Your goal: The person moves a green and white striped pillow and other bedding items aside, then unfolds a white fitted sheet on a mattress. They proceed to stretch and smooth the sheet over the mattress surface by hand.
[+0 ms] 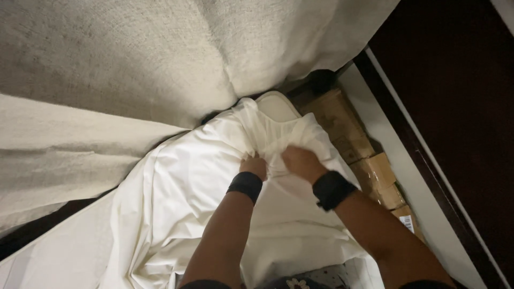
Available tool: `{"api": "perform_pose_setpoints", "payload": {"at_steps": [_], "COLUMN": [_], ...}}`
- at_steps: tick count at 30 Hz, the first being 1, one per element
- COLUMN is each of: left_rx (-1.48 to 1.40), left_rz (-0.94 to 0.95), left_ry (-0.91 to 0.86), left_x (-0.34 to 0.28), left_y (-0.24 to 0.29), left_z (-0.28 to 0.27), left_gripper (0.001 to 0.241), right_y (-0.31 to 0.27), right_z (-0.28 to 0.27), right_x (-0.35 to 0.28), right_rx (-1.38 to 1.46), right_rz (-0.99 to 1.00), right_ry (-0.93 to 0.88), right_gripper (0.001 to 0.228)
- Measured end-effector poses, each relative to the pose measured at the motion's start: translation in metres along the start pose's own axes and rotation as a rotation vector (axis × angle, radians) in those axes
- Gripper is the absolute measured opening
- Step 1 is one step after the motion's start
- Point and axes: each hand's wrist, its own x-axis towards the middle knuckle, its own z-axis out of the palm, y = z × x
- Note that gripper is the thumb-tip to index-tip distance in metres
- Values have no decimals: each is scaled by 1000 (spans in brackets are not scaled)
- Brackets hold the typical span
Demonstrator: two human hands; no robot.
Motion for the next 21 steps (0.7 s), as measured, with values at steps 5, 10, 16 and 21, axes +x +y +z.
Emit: {"api": "perform_pose_setpoints", "payload": {"at_steps": [5,10,16,21], "left_rx": [-35,-40,-82,-254], "left_rz": [9,7,107,276], "left_ry": [-15,50,-42,335], "left_x": [-7,11,-28,-43], "left_y": [-2,-5,-14,-35], "left_z": [-2,29,-11,-9], "left_gripper": [70,72,88,82], "right_y": [24,-31,53,43], "right_z": [-25,-74,-11,-91], "right_x": [64,64,108,108], "right_rx": [-112,-201,-213,14], "right_rz": [-1,273,202,280], "right_ry": [359,-126,-16,228], "right_gripper": [64,104,40,46]}}
